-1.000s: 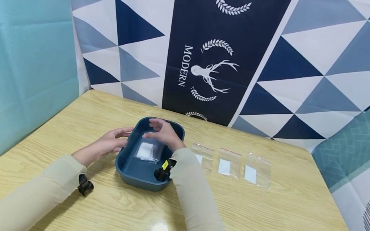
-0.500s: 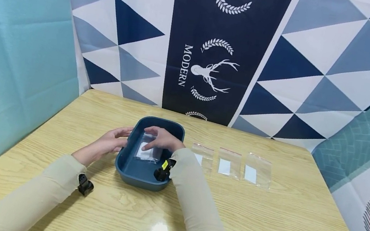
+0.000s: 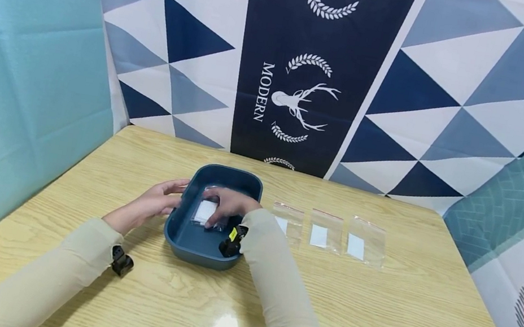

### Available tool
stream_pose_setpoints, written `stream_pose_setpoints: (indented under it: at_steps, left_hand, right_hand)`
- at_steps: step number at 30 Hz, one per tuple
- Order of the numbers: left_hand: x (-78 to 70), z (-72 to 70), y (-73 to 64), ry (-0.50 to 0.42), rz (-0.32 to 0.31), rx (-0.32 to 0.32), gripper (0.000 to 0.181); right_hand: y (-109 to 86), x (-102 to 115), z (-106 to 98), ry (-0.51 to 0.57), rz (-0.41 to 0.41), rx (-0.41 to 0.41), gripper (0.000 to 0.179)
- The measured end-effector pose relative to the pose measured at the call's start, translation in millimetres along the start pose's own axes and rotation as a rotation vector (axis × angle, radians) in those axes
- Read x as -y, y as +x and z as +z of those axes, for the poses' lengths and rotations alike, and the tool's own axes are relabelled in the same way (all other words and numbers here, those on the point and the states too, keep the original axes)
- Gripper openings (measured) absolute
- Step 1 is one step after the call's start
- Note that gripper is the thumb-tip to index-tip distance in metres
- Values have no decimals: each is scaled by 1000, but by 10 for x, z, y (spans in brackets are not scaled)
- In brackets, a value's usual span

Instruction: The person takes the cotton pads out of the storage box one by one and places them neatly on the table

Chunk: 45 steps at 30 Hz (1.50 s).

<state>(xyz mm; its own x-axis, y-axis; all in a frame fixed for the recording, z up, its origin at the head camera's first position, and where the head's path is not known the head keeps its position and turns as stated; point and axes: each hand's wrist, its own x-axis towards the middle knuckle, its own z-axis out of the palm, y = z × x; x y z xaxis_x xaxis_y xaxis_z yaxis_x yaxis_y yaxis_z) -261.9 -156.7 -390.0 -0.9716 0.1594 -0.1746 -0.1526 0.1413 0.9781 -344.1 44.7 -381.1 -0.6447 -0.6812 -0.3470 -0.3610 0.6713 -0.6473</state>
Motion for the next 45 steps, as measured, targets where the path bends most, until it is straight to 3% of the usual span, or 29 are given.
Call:
stream_pose_setpoints:
  at_steps: [13,27,38,45]
  left_hand:
    - [3,19,13,-1,2,-3,60]
    - [0,57,37,-6,25,5,62]
    - [-93,56,-15,-14,-17,9,65]
    - [-10,31,12,-5,-11,-25,63]
  right_hand:
    - [7,-29,-20,-44,-2,-30,64]
    - [-89,24,-86,54,-54,-130,62]
    - [-145,49,-212,152,-87,-234,61]
    - [-195,144,-262,199,-90,-260,64]
